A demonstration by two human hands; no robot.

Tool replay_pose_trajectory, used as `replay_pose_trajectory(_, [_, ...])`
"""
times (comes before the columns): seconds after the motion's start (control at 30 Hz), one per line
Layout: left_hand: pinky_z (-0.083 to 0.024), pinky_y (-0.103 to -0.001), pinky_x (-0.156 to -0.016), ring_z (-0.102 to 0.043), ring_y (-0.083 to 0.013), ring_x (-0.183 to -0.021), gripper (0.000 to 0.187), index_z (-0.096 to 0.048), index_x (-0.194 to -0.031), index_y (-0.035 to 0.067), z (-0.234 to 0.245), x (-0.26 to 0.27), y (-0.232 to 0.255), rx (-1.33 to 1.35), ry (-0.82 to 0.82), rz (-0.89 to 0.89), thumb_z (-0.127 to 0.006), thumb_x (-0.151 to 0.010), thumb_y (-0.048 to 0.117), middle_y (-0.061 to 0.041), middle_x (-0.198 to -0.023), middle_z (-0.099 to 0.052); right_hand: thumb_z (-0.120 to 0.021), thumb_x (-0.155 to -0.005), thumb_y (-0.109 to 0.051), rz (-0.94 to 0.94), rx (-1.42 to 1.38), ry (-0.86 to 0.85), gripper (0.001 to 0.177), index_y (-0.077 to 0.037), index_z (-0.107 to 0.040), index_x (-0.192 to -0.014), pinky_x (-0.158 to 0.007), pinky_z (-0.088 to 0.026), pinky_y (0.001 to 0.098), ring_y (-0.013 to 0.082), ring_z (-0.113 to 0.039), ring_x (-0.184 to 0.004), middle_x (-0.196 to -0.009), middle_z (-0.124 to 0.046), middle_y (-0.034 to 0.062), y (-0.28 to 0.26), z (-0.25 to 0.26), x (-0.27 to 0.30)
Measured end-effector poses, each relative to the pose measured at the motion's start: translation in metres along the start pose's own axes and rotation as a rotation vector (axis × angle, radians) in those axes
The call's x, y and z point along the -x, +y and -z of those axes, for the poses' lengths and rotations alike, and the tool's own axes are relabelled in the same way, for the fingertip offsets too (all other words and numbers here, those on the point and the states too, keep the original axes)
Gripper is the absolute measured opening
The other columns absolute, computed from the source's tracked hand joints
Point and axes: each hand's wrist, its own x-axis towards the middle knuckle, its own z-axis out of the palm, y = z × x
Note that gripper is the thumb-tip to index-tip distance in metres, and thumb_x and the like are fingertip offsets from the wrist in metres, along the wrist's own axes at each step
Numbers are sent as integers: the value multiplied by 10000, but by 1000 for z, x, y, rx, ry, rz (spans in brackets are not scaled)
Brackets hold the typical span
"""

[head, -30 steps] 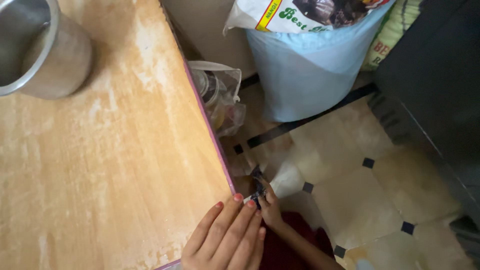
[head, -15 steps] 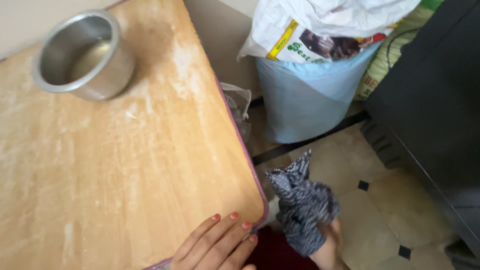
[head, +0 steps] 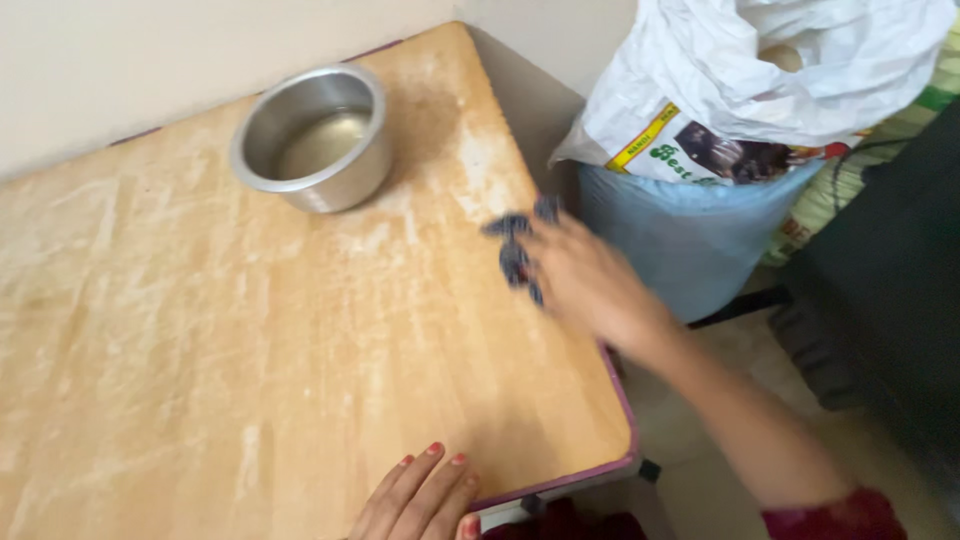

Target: The person wipes the top surface and edges of a wooden table using a patterned cloth. They dip the cloth into a metal bowl of water, wring it out, and continue wiping the tabletop and the underside of the table edge.

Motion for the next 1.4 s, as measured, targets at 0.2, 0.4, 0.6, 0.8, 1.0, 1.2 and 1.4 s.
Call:
replay_pose_trajectory(0.2, [-565, -436, -981, -708, -262, -1120, 182, -786, -988, 141, 3, -12, 0, -21, 163, 173, -673, -895, 249, -51, -1077, -769, -675, -895, -161, 27, 68, 24, 304, -13, -704, -1159, -987, -499, 464, 384, -569, -1259, -1318, -632, 211, 14, -7, -48])
replay_pose_trajectory(0.4, [-571, -418, -995, -716, -257, -1130, 197, -787, -1003, 106, -2, -17, -9, 1, 166, 258, -694, -871, 218, -71, -1088, -777, -653, -750, -136, 154, 192, 144, 405, -6, -708, -1130, -955, -509, 490, 415, -580, -1237, -1275, -653, 223, -48, -4, 98])
replay_pose_trajectory(0.6, [-558, -453, -962, -709, -342, -1108, 433, -762, -1059, 14, 5, -37, 5, -70, 148, 272, -673, -866, 391, -167, -1099, -755, -689, -821, -237, 384, 32, 3, 433, -75, -686, -1223, -1057, -433, 485, 373, -518, -1335, -1370, -616, 179, -44, -10, 150])
replay_pose_trajectory(0.8, [-568, -472, -974, -720, -371, -1114, 520, -749, -1089, -22, 12, -50, 24, -141, 255, 360, -667, -891, 451, -187, -1120, -754, -697, -778, -258, 396, -26, -174, 533, -116, -674, -1291, -1104, -361, 540, 359, -485, -1367, -1438, -583, 126, -15, 24, 93])
replay_pose_trajectory(1.0, [-600, -444, -1009, -750, -346, -1139, 437, -760, -1078, -9, 37, -43, 18, 103, 259, 226, -700, -944, 402, -176, -1143, -765, -618, -885, -276, 189, 64, -93, 484, -99, -626, -1335, -1114, -383, 460, 417, -484, -1357, -1454, -564, 170, 4, -4, 17])
replay_pose_trajectory(1.2, [-631, -427, -982, -782, -287, -1092, 326, -782, -1008, 62, 69, 11, 11, 64, 350, 223, -777, -925, 378, -102, -1084, -772, -591, -892, -299, 221, 262, -35, 529, -32, -614, -1348, -1126, -403, 474, 468, -502, -1336, -1457, -553, 241, -6, -39, -50])
replay_pose_trajectory(1.4, [-614, -431, -939, -770, -270, -1064, 259, -801, -915, 106, 91, 61, -1, 62, 369, 478, -782, -758, 311, -70, -1038, -787, -582, -884, -267, 244, 53, -201, 441, -17, -643, -1243, -1011, -485, 478, 387, -610, -1163, -1275, -633, 237, -123, -82, -85])
